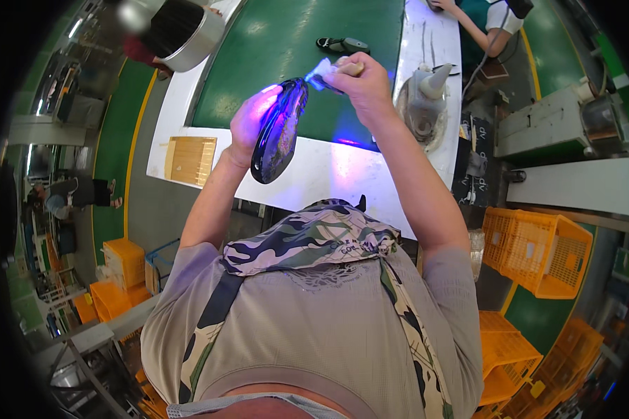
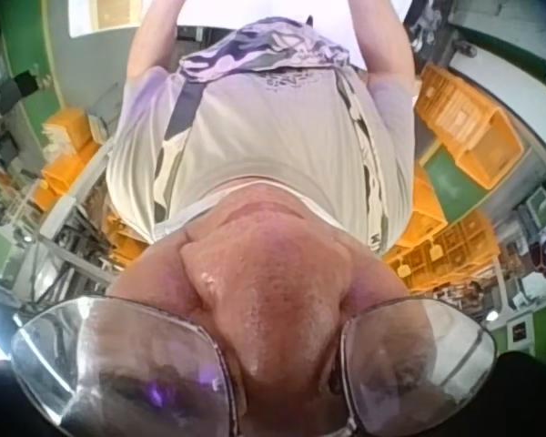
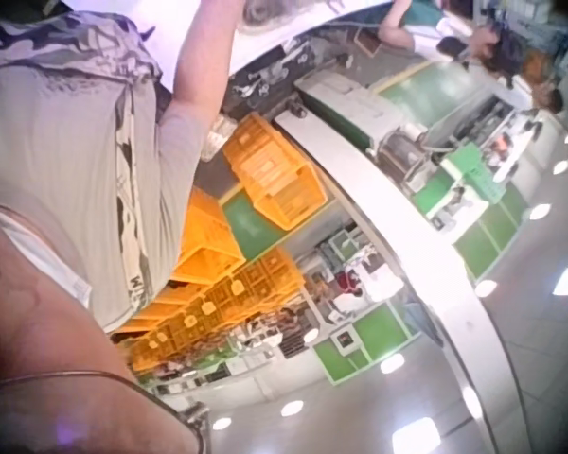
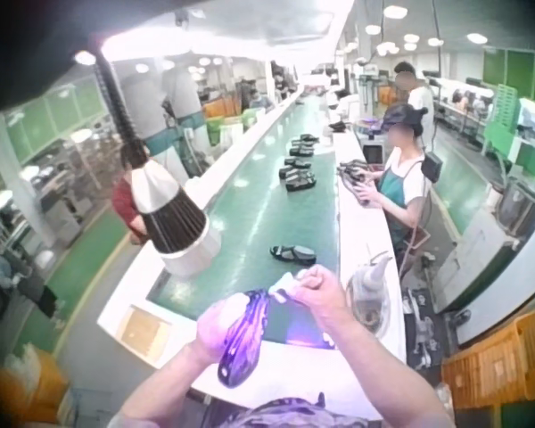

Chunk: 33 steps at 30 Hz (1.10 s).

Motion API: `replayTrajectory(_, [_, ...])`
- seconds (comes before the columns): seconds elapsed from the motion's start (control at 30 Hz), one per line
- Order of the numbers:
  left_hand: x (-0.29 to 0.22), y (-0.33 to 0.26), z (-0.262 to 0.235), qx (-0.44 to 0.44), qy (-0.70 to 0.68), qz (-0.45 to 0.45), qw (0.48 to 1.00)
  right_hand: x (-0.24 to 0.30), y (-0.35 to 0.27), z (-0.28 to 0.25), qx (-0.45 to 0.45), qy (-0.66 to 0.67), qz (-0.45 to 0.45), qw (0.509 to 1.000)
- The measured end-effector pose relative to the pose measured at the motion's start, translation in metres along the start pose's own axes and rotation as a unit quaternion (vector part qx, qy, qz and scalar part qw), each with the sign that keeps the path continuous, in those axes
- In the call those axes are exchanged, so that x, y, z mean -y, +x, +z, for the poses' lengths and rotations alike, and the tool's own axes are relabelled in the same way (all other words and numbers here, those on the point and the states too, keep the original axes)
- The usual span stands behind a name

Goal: Cleaning and inspecting shoes at a manufacturing station using a cloth and a specialized tool.

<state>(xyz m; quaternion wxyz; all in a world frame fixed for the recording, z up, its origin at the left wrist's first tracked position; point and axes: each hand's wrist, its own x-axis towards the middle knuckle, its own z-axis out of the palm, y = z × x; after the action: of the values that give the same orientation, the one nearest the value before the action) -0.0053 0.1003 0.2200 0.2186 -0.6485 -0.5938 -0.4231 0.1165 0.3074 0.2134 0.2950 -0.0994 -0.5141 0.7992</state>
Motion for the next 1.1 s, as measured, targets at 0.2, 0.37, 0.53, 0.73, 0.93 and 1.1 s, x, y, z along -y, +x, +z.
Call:
replayTrajectory(0.2, [-0.004, -0.012, -0.02, -0.008, 0.036, 0.027, 0.999, -0.014, 0.004, 0.031, 0.039, 0.011, -0.001, 0.999])
replayTrajectory(0.37, [-0.008, -0.015, -0.025, 0.008, 0.049, 0.011, 0.999, -0.023, 0.001, 0.036, 0.063, 0.017, 0.04, 0.997])
replayTrajectory(0.53, [0.0, -0.022, -0.017, 0.017, 0.057, -0.012, 0.998, -0.024, -0.007, 0.034, 0.067, 0.058, 0.091, 0.992])
replayTrajectory(0.73, [0.006, -0.026, -0.003, 0.046, 0.088, -0.055, 0.994, -0.01, -0.011, 0.027, 0.107, 0.035, 0.051, 0.992])
replayTrajectory(0.93, [0.012, -0.03, 0.009, 0.107, 0.069, -0.146, 0.981, 0.0, -0.011, 0.024, 0.116, -0.017, 0.018, 0.993])
replayTrajectory(1.1, [0.007, -0.025, 0.007, 0.237, -0.017, -0.279, 0.93, 0.004, -0.01, 0.024, 0.1, -0.021, 0.011, 0.995])
